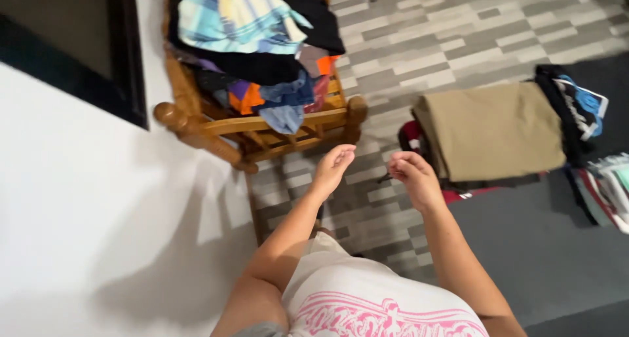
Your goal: The person folds multiple garments one by one on a black table, including a black t-shirt, a plaid shirt, black shorts, black pants, and a purple t-shirt. Each item is smoothed, folded into a compact rectangle, and stacked on the left side of the table.
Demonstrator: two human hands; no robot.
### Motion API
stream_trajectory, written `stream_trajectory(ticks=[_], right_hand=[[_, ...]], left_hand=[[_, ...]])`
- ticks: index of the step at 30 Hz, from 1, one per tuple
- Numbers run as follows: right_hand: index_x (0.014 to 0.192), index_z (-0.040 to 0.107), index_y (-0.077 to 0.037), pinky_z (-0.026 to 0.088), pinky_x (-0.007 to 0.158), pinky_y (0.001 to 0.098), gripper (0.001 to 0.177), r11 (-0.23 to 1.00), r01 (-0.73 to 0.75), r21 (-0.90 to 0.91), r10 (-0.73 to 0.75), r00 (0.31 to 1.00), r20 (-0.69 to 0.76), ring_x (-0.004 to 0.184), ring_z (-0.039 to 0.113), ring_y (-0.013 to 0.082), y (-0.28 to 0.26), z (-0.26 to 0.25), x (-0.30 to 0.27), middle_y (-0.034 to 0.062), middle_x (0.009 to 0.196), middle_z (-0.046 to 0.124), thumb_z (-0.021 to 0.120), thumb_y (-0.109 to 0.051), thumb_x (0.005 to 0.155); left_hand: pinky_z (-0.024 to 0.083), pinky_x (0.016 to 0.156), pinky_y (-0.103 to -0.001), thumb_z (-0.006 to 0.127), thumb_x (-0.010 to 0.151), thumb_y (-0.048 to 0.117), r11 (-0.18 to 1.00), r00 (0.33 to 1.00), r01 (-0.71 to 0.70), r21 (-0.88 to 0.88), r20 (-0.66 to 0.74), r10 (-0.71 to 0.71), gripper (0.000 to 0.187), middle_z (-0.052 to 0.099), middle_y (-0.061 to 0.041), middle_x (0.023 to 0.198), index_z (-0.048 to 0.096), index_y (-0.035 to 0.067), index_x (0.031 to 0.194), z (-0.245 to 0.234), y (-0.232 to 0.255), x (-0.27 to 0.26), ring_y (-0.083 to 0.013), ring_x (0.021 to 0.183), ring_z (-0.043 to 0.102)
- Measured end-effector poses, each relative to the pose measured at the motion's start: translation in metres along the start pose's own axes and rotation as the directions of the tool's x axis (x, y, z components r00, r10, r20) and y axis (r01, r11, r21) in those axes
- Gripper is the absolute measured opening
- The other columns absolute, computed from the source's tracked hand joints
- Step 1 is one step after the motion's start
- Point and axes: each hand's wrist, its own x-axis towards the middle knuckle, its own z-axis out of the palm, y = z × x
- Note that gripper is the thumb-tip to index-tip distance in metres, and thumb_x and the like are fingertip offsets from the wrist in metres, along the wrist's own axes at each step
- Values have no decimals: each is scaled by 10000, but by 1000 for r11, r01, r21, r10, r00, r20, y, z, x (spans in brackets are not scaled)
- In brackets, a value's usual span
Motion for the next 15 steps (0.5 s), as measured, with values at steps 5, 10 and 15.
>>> stream_trajectory(ticks=[5, 10, 15], right_hand=[[1111, 670, -61, 510, 827, 292, 146, 980, -97, -171, 110, 992, 64, 888, 631, 129, 41, 50, 80, 17, 973, 685, 598, -115, 997], [1126, 652, -44, 480, 783, 271, 157, 956, -26, -293, 58, 993, 102, 865, 591, 114, 64, 118, 206, -10, 977, 642, 639, -120, 989], [1289, 609, -122, 521, 843, 334, 466, 677, 281, -680, -198, 960, 199, 937, 617, 195, 75, 235, 333, 113, 1192, 586, 767, -146, 851]], left_hand=[[493, 983, -273, 634, 1033, 211, 985, 995, 31, -170, -92, -47, 297, 687, -34, 1195, 659, 44, 1278, -68, -43, 14, -127, 1116, 622], [495, 963, -264, 627, 1041, 191, 982, 992, 16, -188, -121, -40, 290, 695, -42, 1191, 662, 36, 1283, -157, -85, 71, -124, 1090, 620], [503, 966, -269, 623, 1019, 163, 988, 984, 20, -154, -172, -47, 276, 702, -46, 1204, 656, 30, 1258, -243, -106, 132, -123, 1115, 641]])
